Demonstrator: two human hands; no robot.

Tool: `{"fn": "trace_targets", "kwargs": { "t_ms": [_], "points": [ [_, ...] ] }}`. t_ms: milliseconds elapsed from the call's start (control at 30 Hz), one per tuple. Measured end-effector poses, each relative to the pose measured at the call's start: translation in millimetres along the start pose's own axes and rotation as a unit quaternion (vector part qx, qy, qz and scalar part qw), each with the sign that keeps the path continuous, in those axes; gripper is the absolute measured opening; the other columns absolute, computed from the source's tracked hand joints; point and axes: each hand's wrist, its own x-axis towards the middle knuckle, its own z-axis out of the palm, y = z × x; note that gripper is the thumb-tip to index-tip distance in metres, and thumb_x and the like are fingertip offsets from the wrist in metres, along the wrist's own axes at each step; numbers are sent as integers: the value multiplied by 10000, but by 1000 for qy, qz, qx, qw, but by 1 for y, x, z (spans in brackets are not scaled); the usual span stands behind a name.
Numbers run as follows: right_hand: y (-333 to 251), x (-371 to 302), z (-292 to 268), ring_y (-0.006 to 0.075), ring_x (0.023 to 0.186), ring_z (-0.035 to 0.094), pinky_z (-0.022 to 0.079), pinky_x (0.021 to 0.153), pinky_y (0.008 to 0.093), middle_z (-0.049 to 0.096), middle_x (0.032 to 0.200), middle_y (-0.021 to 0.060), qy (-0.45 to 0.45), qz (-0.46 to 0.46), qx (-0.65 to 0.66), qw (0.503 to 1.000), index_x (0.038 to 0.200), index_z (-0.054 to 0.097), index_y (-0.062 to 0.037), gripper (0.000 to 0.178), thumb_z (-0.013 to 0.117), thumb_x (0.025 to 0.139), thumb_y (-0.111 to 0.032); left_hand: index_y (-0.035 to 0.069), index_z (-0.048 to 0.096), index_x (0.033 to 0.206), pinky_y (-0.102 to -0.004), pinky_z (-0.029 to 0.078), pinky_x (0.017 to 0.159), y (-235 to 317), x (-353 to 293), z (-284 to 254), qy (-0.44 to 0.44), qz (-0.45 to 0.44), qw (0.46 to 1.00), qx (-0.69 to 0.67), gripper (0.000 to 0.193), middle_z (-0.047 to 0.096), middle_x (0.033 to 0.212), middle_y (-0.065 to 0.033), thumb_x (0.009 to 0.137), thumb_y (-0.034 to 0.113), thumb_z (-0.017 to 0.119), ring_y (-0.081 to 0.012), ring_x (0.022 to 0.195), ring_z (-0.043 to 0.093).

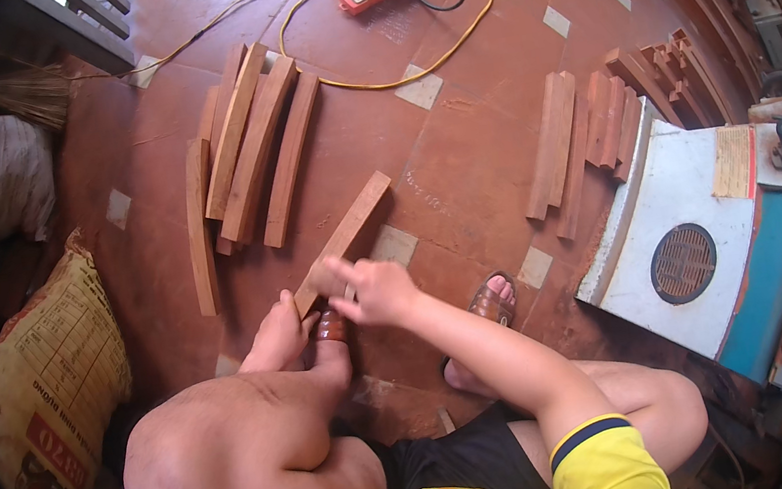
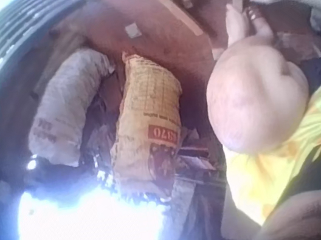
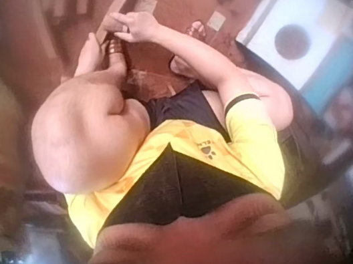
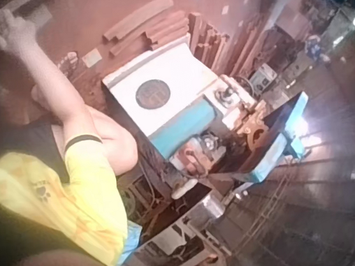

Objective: The person sits on the floor and sands several wooden planks one at a time using a small sanding block. They hold each plank in one hand and rub the sanding block along its length, occasionally flipping the plank to sand different sides. Finished planks are placed in a nearby pile.

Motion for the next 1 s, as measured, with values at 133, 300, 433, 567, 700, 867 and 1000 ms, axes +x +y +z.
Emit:
{"fn": "trace_targets", "kwargs": {
  "t_ms": [133,300,433,567,700,867,1000],
  "points": [
    [32,23,-20,389,808,776,636,711,522,771,882,178,44,78,-77,993,1468,631,-242,687,774,860,-529,-72,550,1257,-570,564,910,1,2,-5,-17,2,1000,-3,526,714,1129,-320,1031,374,711,-512,1072,693],
    [86,56,-98,391,1068,768,617,942,493,799,1101,197,69,242,1,968,1382,672,-156,681,779,821,-527,-37,551,1152,-574,564,898,14,-2,-9,-3,10,1000,-6,433,717,1121,-310,1000,324,738,-505,1069,696],
    [72,63,-114,378,1124,754,597,974,485,793,1159,186,7,258,21,966,1312,680,-113,679,799,801,-544,-20,557,1201,-550,570,900,8,-7,-12,39,77,996,-32,450,728,1090,-292,910,234,788,-497,1046,705],
    [82,61,-91,378,1102,757,597,943,498,791,1120,194,65,245,14,967,1242,676,-99,616,812,809,-515,-8,566,1244,-518,574,950,7,-6,-15,8,36,992,-123,507,733,1135,-301,859,208,816,-489,1097,709],
    [81,54,-64,393,1047,761,603,878,529,774,1042,233,169,201,0,965,1165,659,-73,549,814,839,-486,-15,580,1289,-511,572,989,15,-6,-15,-33,14,986,-163,541,734,1182,-317,852,199,816,-485,1160,703],
    [68,52,-52,439,850,773,622,708,538,761,869,240,152,164,8,975,1062,632,-56,509,816,853,-482,-8,573,1355,-538,565,1001,18,-2,-18,-45,8,995,-87,563,732,1190,-322,860,165,776,-498,1172,693],
    [14,20,-24,443,758,757,616,675,533,730,785,242,35,-15,13,999,1026,622,-45,517,833,845,-480,-6,582,1244,-551,561,972,17,-5,-21,-30,6,997,-75,452,729,1135,-338,839,120,739,-511,1137,696]
  ]
}}
